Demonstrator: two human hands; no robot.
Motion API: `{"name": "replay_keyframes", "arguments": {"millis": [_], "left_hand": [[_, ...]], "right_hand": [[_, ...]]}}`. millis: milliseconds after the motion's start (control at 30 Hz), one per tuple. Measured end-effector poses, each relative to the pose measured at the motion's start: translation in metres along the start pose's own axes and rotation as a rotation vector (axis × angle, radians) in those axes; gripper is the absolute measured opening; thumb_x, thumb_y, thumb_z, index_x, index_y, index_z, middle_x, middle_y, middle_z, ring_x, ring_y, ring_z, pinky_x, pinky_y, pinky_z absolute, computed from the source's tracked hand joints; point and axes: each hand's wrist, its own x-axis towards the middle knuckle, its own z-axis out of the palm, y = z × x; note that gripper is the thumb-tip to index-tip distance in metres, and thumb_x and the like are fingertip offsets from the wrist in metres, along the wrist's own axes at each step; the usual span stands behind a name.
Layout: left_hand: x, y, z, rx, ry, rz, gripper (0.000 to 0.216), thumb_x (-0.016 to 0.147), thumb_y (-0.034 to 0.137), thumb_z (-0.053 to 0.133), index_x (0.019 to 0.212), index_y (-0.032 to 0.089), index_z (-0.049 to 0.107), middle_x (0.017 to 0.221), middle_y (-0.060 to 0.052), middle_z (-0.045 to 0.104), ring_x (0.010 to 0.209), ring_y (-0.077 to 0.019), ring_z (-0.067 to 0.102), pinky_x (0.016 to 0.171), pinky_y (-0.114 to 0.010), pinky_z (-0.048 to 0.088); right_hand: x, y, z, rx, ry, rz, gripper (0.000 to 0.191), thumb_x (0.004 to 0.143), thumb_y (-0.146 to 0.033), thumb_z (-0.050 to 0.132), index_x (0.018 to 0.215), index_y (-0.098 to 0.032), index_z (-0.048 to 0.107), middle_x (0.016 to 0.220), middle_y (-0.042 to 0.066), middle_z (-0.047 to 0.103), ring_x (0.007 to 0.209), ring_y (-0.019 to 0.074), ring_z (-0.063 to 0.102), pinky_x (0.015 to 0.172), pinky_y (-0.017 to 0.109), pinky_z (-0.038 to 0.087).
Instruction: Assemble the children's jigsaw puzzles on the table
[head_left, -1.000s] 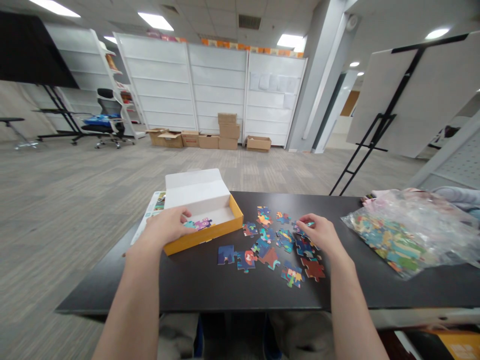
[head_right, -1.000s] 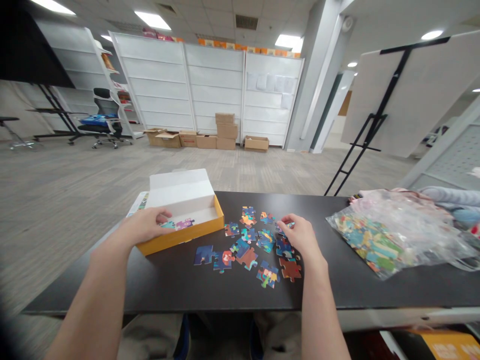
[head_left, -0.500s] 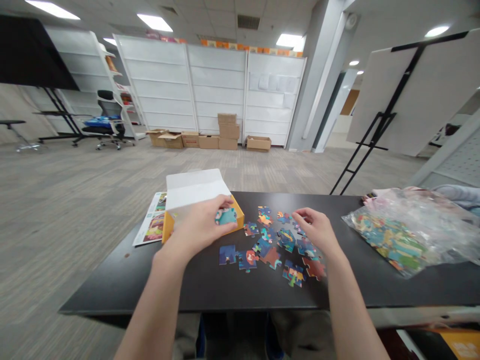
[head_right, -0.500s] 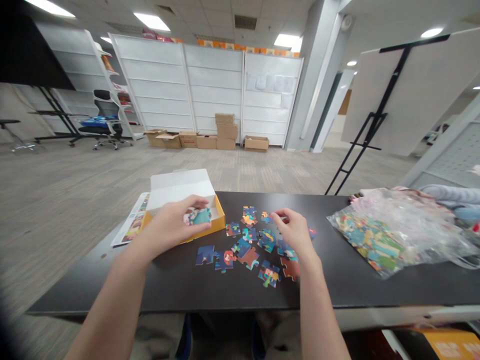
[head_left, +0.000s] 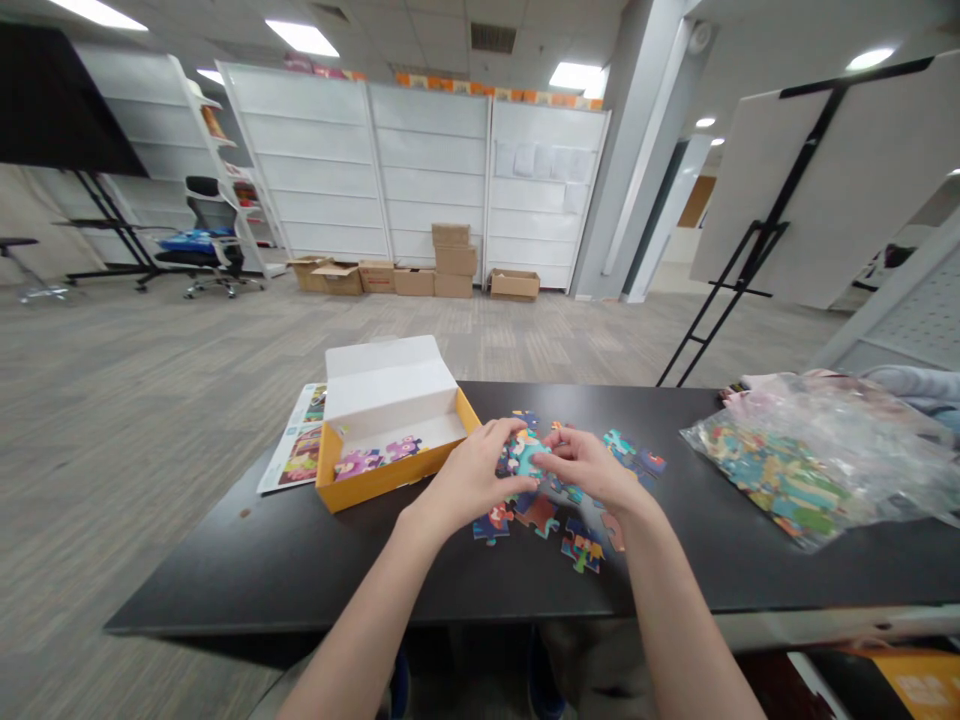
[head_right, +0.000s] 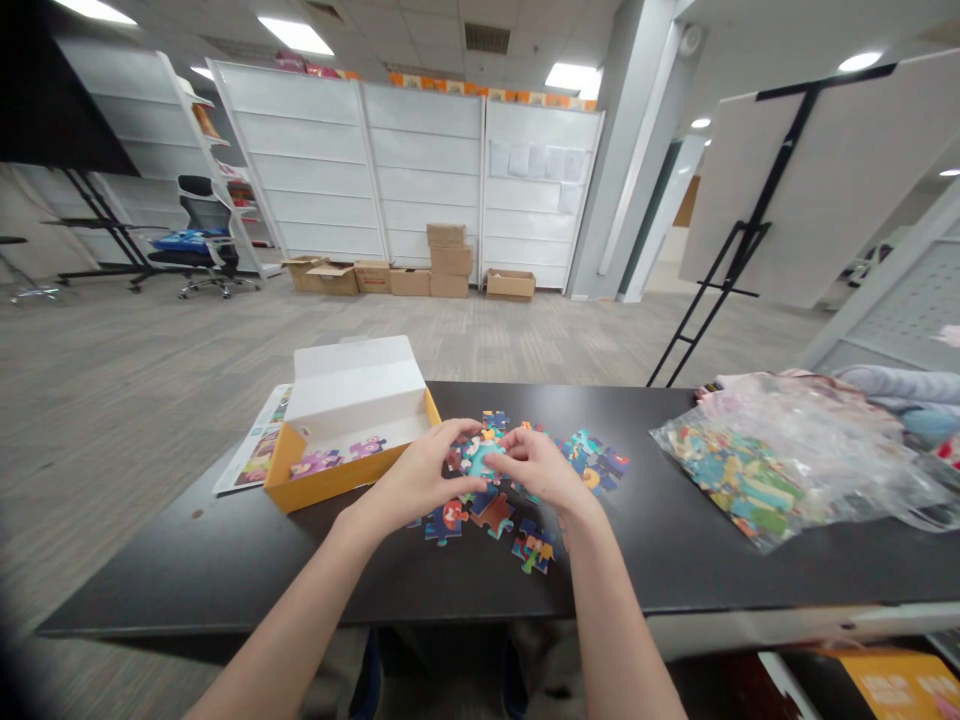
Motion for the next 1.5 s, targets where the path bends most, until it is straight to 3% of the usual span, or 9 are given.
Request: {"name": "replay_keyframes", "arguments": {"millis": [133, 233, 467, 667, 900, 1133, 1267, 1400, 1500], "left_hand": [[0.002, -0.015, 0.004, -0.459, -0.082, -0.144, 0.054, 0.077, 0.031, 0.076, 0.124, 0.02, 0.052, 0.118, -0.011, 0.065, 0.094, -0.0214, 0.068, 0.077, -0.033, 0.056], [0.006, -0.016, 0.008, -0.604, -0.117, -0.178, 0.053, 0.077, 0.032, 0.076, 0.122, 0.018, 0.052, 0.104, -0.007, 0.067, 0.084, -0.0174, 0.068, 0.071, -0.029, 0.054], [0.008, -0.005, 0.011, -0.555, -0.062, -0.179, 0.041, 0.082, 0.029, 0.071, 0.119, 0.018, 0.056, 0.094, -0.004, 0.071, 0.081, -0.0157, 0.067, 0.073, -0.027, 0.053], [0.006, -0.007, 0.007, -0.505, -0.046, -0.223, 0.038, 0.081, 0.029, 0.071, 0.115, 0.018, 0.057, 0.087, -0.002, 0.07, 0.077, -0.0166, 0.068, 0.07, -0.027, 0.052], [0.007, -0.016, 0.012, -0.493, -0.045, -0.218, 0.037, 0.078, 0.034, 0.074, 0.108, 0.018, 0.059, 0.084, -0.002, 0.072, 0.075, -0.0169, 0.068, 0.071, -0.028, 0.052], [0.008, -0.009, 0.013, -0.505, -0.069, -0.222, 0.03, 0.078, 0.032, 0.073, 0.1, 0.017, 0.061, 0.084, -0.003, 0.073, 0.076, -0.017, 0.069, 0.073, -0.028, 0.052], [0.008, -0.007, 0.014, -0.502, -0.07, -0.213, 0.027, 0.079, 0.031, 0.072, 0.098, 0.018, 0.061, 0.085, -0.003, 0.073, 0.076, -0.0164, 0.069, 0.072, -0.027, 0.051], [0.01, -0.012, 0.018, -0.489, -0.057, -0.213, 0.032, 0.077, 0.034, 0.076, 0.099, 0.017, 0.061, 0.084, -0.003, 0.073, 0.074, -0.0173, 0.069, 0.069, -0.028, 0.051], [0.01, -0.017, 0.015, -0.458, -0.02, -0.219, 0.038, 0.075, 0.039, 0.078, 0.101, 0.017, 0.06, 0.08, -0.003, 0.073, 0.071, -0.0175, 0.068, 0.067, -0.028, 0.051]], "right_hand": [[-0.005, -0.007, -0.008, 0.027, 0.055, -0.025, 0.05, 0.073, -0.065, 0.074, 0.079, -0.018, 0.055, 0.055, -0.007, 0.05, 0.047, 0.0071, 0.039, 0.047, 0.022, 0.026], [-0.005, -0.009, -0.007, 0.009, 0.065, -0.043, 0.051, 0.074, -0.067, 0.071, 0.077, -0.019, 0.054, 0.053, -0.008, 0.045, 0.046, 0.0072, 0.037, 0.047, 0.022, 0.025], [-0.003, -0.007, -0.007, -0.023, 0.107, -0.082, 0.049, 0.076, -0.065, 0.07, 0.074, -0.019, 0.054, 0.052, -0.007, 0.048, 0.048, 0.0081, 0.04, 0.047, 0.022, 0.028], [-0.023, 0.003, -0.059, -0.064, 0.253, -0.007, 0.049, 0.073, -0.064, 0.071, 0.083, -0.018, 0.06, 0.065, 0.0, 0.065, 0.046, 0.0075, 0.041, 0.044, 0.022, 0.029], [-0.042, 0.029, -0.091, -0.389, -0.015, 0.242, 0.042, 0.064, -0.055, 0.077, 0.084, -0.019, 0.068, 0.054, 0.001, 0.067, 0.049, 0.0155, 0.057, 0.048, 0.026, 0.039], [-0.032, 0.035, -0.094, -0.691, 0.207, 0.196, 0.035, 0.068, -0.054, 0.072, 0.076, -0.019, 0.072, 0.051, 0.001, 0.063, 0.051, 0.0175, 0.057, 0.051, 0.027, 0.038], [-0.027, 0.026, -0.078, -0.538, 0.212, 0.076, 0.038, 0.077, -0.056, 0.066, 0.079, -0.018, 0.071, 0.058, 0.002, 0.066, 0.056, 0.0178, 0.059, 0.053, 0.027, 0.042], [-0.01, 0.005, -0.03, -0.182, 0.095, -0.16, 0.036, 0.084, -0.053, 0.064, 0.095, -0.019, 0.067, 0.087, 0.005, 0.073, 0.073, 0.0172, 0.065, 0.065, 0.028, 0.05], [0.004, -0.003, -0.007, -0.078, 0.117, -0.235, 0.034, 0.079, -0.051, 0.07, 0.092, -0.019, 0.066, 0.085, 0.005, 0.071, 0.074, 0.0171, 0.065, 0.066, 0.029, 0.052]]}}
